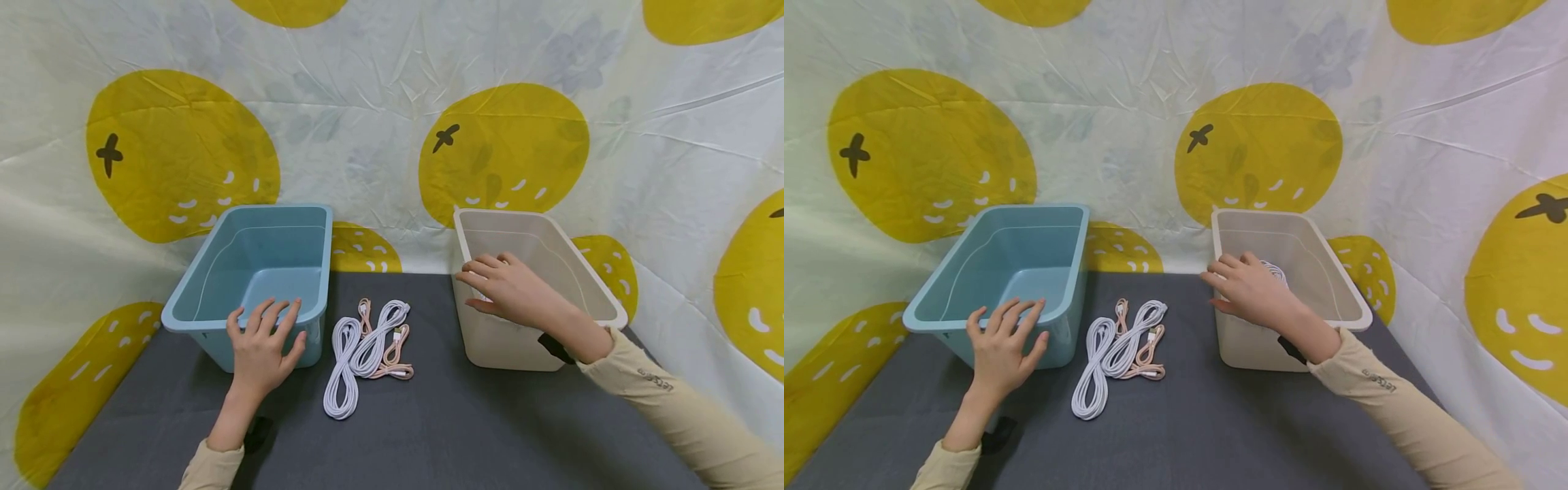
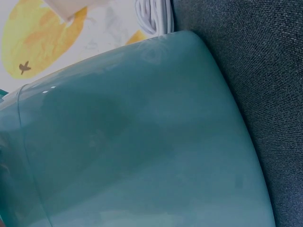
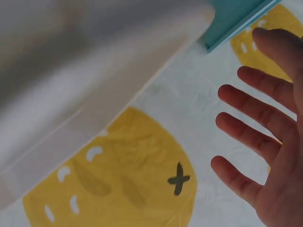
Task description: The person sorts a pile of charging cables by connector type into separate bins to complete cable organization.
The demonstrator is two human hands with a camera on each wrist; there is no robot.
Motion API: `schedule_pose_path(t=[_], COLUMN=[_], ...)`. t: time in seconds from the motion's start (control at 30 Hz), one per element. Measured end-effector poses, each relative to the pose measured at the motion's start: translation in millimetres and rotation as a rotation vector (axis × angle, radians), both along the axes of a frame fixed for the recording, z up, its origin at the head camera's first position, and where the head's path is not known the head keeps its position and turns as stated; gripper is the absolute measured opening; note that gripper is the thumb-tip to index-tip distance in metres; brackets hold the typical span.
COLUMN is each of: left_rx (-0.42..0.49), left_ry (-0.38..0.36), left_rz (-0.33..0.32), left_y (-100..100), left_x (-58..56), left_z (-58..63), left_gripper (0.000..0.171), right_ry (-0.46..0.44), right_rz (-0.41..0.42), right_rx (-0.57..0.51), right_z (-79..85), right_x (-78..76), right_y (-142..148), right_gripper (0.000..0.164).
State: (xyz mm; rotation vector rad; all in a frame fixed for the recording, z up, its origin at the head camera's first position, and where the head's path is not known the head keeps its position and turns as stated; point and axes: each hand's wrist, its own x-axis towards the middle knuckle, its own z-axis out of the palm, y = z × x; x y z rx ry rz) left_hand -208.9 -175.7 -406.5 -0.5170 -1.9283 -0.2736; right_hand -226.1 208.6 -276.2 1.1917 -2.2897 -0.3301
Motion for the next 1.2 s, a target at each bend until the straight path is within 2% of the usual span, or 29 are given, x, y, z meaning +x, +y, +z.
schedule_pose_path(t=[0.27,0.53,0.73,0.9,1.2], left_rx=[0.001,0.000,0.001,-0.002,-0.003], left_ry=[-0.003,0.004,0.005,0.008,0.008], left_rz=[0.000,0.000,0.000,0.000,0.001], left_y=[0,0,1,1,1], left_x=[1.0,1.1,0.6,0.4,0.4], left_z=[0.6,0.7,1.4,2.1,2.0], left_gripper=[0.043,0.043,0.043,0.043,0.043], right_ry=[0.014,-0.001,0.012,0.021,0.019], right_rz=[-0.021,0.019,0.035,0.079,0.139], right_rx=[-0.021,-0.077,-0.047,-0.037,-0.012], right_z=[-17.9,-37.3,-49.7,-62.7,-94.3], right_x=[7.9,8.9,9.0,4.1,-14.4], right_y=[-21,-42,-57,-66,-78], right_gripper=[0.043,0.040,0.040,0.040,0.039])
